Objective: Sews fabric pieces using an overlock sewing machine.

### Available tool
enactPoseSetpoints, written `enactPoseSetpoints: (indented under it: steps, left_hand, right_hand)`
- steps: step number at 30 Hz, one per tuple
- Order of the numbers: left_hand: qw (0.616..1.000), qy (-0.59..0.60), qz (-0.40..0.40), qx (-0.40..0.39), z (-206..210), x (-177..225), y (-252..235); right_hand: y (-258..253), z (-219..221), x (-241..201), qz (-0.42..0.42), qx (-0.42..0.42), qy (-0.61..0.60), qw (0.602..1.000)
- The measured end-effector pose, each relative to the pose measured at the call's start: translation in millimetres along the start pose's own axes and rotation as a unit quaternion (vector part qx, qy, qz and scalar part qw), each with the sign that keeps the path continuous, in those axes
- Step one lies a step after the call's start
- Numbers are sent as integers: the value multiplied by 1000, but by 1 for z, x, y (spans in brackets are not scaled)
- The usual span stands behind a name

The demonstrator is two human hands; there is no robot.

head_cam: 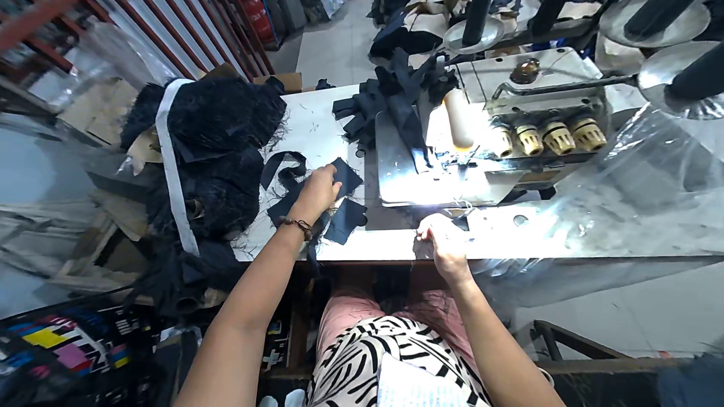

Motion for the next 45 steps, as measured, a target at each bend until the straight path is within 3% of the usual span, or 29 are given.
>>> enactPoseSetpoints:
  steps: [6, 19, 30, 37, 40, 43, 45]
  left_hand:
    - [998, 17, -53, -23, 7, -8, -8]
    - [999, 30, -32, -8, 2, -7, -4]
    - [999, -7, -24, -49, 11, -4, -1]
    - [996, 86, -1, -9, -1, -11, 5]
    - [986, 154, -49, 48, -21, -32, 8]
    - [962, 153, -80, 212, -79, -45, 16]
    - [941, 126, -34, 314, -130, -32, 28]
  right_hand:
    - [0, 0, 1, 12, 3, -4, 1000]
    - [0, 1, -1, 5, 0, 0, 1000]
    - [0, 1, -2, 4, 1, 3, 1000]
    - [0, 1, -2, -4, -3, 1, 1000]
    - [0, 1, -1, 3, 3, 15, 1000]
    - [1, -5, -1, 14, 37, 39, 998]
    - [2, -9, 0, 25, 63, 18, 998]
Point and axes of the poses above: each hand's wrist, its own y-axis away from the middle knuckle, its own z-axis out of the palm, x = y × z, the point moved 10 cm from there along -y, towards the middle knuckle, and after that the axes turned 10 degrees about x, right-handed, at the moved point
